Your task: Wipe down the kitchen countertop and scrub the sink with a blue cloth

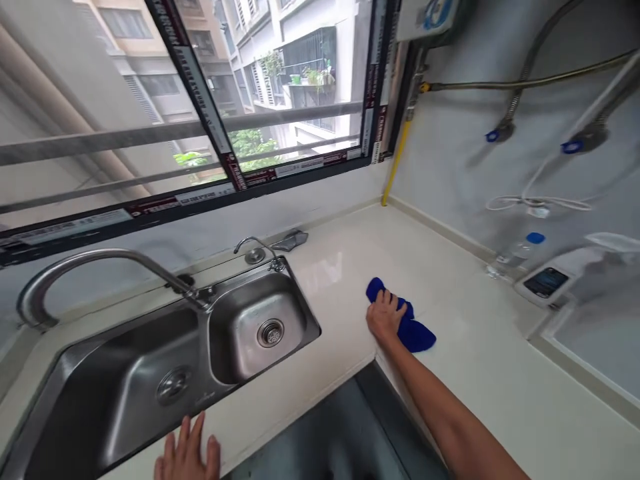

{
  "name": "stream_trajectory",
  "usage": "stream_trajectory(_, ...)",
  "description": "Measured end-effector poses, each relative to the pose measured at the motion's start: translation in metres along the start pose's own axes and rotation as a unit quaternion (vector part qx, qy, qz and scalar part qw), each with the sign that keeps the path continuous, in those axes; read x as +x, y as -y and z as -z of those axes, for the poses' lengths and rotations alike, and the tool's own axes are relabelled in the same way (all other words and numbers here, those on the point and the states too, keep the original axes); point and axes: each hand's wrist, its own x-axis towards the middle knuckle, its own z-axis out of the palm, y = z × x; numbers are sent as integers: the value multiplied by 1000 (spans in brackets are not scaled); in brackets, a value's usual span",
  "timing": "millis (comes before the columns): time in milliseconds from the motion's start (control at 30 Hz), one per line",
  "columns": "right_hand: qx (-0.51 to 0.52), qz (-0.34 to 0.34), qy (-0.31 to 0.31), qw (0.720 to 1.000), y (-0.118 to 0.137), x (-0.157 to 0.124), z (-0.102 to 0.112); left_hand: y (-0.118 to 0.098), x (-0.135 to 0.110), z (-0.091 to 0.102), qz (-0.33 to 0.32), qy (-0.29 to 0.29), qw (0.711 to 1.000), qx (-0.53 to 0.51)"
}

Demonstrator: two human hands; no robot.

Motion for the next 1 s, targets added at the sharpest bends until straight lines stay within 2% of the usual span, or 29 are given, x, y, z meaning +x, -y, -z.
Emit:
stream_trajectory(100, 60, 80, 40, 994, 72, -31, -7, -2, -5, 3, -27, -27, 999, 17)
stream_trajectory(233, 127, 182, 119, 968, 140, -96, -3, 13, -11, -11, -48, -58, 996, 39)
stream_trajectory(333, 167, 247, 176, 938, 174, -146, 5, 27, -12, -26, -51, -50, 997, 22)
stream_trajectory(467, 198, 306, 211, 907, 196, -196, 16, 30, -9, -31, -14, 19, 999, -34)
stream_trajectory(600, 215, 412, 225, 856, 181, -215, 21, 21, -5, -25, 3, 10, 998, -70)
stream_trajectory(667, 221, 477, 215, 823, 162, -212, 21, 18, -4, -23, 7, -7, 994, -106)
stream_trajectory(733, 217, 515, 198, 805, 138, -200, 20, 16, -6, -22, 17, -29, 991, -133)
stream_trajectory(800, 199, 499, 177, 824, 110, -184, 17, 15, -13, -24, 31, -52, 988, -139)
stream_trajectory(867, 173, 443, 149, 867, 78, -167, 10, 15, -32, -30, 45, -80, 984, -151)
stream_trajectory(933, 139, 382, 116, 906, 43, -152, 1, 19, -64, -40, 47, -119, 975, -183)
stream_trajectory(1000, 115, 318, 69, 939, 12, -145, -8, 29, -107, -50, 8, -141, 964, -224)
